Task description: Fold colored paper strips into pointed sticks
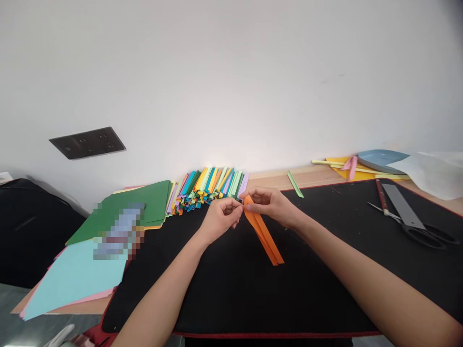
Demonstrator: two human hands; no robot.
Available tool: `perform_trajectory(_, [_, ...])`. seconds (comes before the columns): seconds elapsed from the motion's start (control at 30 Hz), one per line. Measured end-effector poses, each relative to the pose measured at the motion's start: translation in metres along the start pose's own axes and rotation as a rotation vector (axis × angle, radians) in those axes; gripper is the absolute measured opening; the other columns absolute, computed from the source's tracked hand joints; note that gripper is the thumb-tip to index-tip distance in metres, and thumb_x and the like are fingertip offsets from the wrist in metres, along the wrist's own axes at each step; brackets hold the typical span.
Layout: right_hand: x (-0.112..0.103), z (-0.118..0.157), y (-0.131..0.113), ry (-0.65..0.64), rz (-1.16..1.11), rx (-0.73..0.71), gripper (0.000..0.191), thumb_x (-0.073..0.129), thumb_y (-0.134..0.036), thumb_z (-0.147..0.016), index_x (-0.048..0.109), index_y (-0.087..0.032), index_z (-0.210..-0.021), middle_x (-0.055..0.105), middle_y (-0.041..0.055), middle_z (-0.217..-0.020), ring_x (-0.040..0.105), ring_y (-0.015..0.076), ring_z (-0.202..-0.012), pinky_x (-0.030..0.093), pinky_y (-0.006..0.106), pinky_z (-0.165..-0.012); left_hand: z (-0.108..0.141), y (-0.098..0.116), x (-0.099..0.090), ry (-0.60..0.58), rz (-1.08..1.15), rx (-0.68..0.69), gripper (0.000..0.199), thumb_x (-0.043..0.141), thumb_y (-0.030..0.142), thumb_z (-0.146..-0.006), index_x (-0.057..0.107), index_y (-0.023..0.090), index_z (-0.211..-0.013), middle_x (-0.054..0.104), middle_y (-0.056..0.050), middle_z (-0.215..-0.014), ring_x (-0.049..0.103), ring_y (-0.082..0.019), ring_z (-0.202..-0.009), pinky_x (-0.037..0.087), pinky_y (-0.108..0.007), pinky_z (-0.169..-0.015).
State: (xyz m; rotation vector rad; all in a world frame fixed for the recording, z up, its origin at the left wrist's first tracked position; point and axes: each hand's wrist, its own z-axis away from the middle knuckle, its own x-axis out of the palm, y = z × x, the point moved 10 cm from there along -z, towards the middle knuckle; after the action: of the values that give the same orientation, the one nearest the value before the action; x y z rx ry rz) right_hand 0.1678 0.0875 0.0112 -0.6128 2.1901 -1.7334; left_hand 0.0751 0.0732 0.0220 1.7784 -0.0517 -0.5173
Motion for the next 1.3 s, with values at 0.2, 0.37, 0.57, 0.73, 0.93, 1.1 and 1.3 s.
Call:
perform_trajectory(0.2, [-0.001, 0.000, 0.001, -0.002, -0.007, 0.003, 0.035, 0.074, -0.034, -0.066, 0.063, -0.016, -0.095, 0.067, 0.0032, -0.083, 0.063, 0.0166, -0.081, 0.048, 0.033, -0.080, 0.000, 0.001, -0.003, 0.021, -0.028, -0.017, 0.020, 0.059, 0.030, -0.074, 0.056, 0.014, -0.065, 0.051, 0.004, -0.048, 0.046, -0.006, -0.040, 0.038, -0.018, -0.042])
perform_trajectory(0.37, [-0.004, -0.001, 0.002, 0.031, 0.000, 0.010, 0.031, 0.073, -0.033, -0.067, 0.065, -0.017, -0.092, 0.066, 0.0021, -0.080, 0.063, 0.0159, -0.078, 0.048, 0.032, -0.078, 0.000, 0.002, -0.004, 0.034, -0.058, -0.017, 0.018, 0.058, 0.029, -0.074, 0.056, 0.014, -0.064, 0.052, 0.003, -0.049, 0.046, -0.006, -0.041, 0.036, -0.017, -0.042])
perform_trajectory(0.57, [-0.003, 0.001, -0.004, 0.044, 0.020, -0.022, 0.030, 0.072, -0.031, -0.070, 0.066, -0.018, -0.096, 0.066, 0.0015, -0.082, 0.062, 0.0136, -0.076, 0.048, 0.029, -0.074, 0.000, 0.004, -0.006, 0.052, -0.040, 0.013, 0.019, 0.060, 0.029, -0.074, 0.056, 0.014, -0.064, 0.052, 0.004, -0.050, 0.045, -0.006, -0.041, 0.036, -0.018, -0.043])
perform_trajectory(0.73, [-0.009, 0.001, -0.005, 0.115, -0.053, -0.016, 0.028, 0.074, -0.031, -0.066, 0.067, -0.017, -0.090, 0.067, 0.0022, -0.081, 0.062, 0.0141, -0.075, 0.048, 0.029, -0.072, -0.001, -0.002, -0.008, 0.059, 0.027, 0.007, 0.026, 0.060, 0.037, -0.077, 0.058, 0.014, -0.068, 0.051, 0.004, -0.049, 0.045, -0.006, -0.041, 0.037, -0.017, -0.042])
perform_trajectory(0.93, [-0.026, 0.001, -0.001, 0.258, -0.170, -0.032, 0.027, 0.076, -0.030, -0.063, 0.064, -0.016, -0.083, 0.068, 0.0026, -0.079, 0.062, 0.0139, -0.072, 0.050, 0.029, -0.069, -0.004, -0.014, 0.011, -0.029, 0.364, -0.069, 0.053, 0.049, 0.061, -0.078, 0.062, 0.010, -0.078, 0.066, -0.010, -0.076, 0.063, -0.017, -0.064, 0.053, -0.030, -0.061])
perform_trajectory(1.1, [-0.024, 0.002, -0.005, 0.255, -0.191, -0.053, 0.024, 0.076, -0.029, -0.063, 0.062, -0.017, -0.077, 0.067, 0.0027, -0.079, 0.062, 0.0134, -0.071, 0.051, 0.029, -0.067, 0.003, -0.020, 0.036, -0.182, 0.511, -0.204, 0.065, 0.042, 0.067, -0.077, 0.059, 0.008, -0.097, 0.067, -0.015, -0.083, 0.066, -0.021, -0.060, 0.053, -0.033, -0.053])
perform_trajectory(1.3, [-0.015, 0.003, -0.013, 0.233, -0.118, -0.050, 0.027, 0.079, -0.031, -0.058, 0.058, -0.016, -0.068, 0.065, 0.0020, -0.075, 0.060, 0.0130, -0.066, 0.051, 0.027, -0.060, 0.006, -0.018, 0.035, -0.214, 0.353, -0.194, 0.055, 0.042, 0.062, -0.081, 0.057, 0.011, -0.065, 0.056, -0.004, -0.047, 0.050, -0.010, -0.034, 0.039, -0.021, -0.036])
